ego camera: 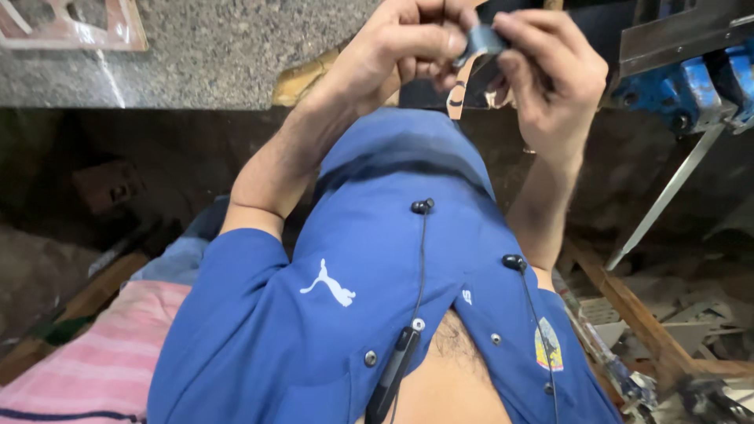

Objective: The person holds shaped shoe-pattern pieces and trims their edges with a curved hand knife, rotating each piece to work around its contour. They occasionally set pieces down, pick up new ones, and use a hammer on a piece at the bench.

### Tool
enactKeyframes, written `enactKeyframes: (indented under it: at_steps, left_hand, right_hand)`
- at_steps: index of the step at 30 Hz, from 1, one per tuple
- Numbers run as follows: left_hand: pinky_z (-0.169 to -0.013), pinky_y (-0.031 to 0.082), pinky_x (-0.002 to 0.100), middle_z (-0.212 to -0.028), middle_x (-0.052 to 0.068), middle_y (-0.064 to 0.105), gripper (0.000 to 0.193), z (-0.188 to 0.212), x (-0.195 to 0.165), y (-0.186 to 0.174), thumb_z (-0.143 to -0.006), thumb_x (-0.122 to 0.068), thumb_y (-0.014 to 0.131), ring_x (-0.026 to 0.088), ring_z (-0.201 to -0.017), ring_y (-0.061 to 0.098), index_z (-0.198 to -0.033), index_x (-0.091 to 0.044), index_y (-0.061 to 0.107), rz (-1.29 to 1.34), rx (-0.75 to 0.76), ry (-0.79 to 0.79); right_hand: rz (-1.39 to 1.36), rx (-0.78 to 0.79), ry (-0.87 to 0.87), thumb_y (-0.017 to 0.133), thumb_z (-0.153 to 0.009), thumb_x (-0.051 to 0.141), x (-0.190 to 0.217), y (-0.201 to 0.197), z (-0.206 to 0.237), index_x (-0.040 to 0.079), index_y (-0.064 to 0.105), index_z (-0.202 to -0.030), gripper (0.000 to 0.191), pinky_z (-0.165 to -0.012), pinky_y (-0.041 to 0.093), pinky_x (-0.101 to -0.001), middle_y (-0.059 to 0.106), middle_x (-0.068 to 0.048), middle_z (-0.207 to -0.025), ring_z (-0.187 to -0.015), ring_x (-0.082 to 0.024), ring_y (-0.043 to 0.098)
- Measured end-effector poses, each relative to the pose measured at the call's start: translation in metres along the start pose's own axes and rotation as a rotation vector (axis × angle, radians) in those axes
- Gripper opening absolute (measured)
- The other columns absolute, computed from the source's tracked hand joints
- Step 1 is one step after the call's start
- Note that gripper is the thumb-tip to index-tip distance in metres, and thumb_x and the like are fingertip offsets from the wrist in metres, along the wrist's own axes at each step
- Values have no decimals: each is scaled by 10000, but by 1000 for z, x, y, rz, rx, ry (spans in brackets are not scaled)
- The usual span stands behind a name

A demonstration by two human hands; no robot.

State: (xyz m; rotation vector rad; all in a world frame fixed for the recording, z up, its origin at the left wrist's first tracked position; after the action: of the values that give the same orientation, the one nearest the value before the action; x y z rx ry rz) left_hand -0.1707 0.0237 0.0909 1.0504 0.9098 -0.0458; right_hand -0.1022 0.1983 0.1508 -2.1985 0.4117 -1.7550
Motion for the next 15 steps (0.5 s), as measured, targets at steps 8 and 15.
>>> enactKeyframes:
  at_steps: [8, 15]
  left_hand:
    - [-1069, 570, 292, -1244, 61, 697, 283, 3, 20, -11, -1095, -78, 734, 138, -1160, 692, -1357, -32, 636, -260, -247, 437]
    - [-1045, 608, 337, -1234, 106, 743, 274, 3, 35, -52, -1056, -101, 723, 184, -1143, 732, -1302, -36, 621, -49, -410, 494]
  right_hand:
    - [-655, -212, 354, 673, -1085, 1, -51, 44, 7, -45, 611, -1278, 208, -716, 603, -302, 731, -117, -1127, -829, -162, 723]
    - [-349, -177, 374, 756, -1086, 133, -86, 60, 12, -24, 621, -1312, 306, -777, 637, -321, 668, -130, -1231, -924, -189, 741]
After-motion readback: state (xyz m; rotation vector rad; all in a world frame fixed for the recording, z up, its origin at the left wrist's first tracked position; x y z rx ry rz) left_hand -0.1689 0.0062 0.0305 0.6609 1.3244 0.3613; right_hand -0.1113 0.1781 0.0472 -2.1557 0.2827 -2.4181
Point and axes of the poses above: each hand's wrist, its own z-axis away from the middle knuckle, its own y-axis out of the palm, x = y × z, the point moved 6 cm from there along -z, towards the middle knuckle
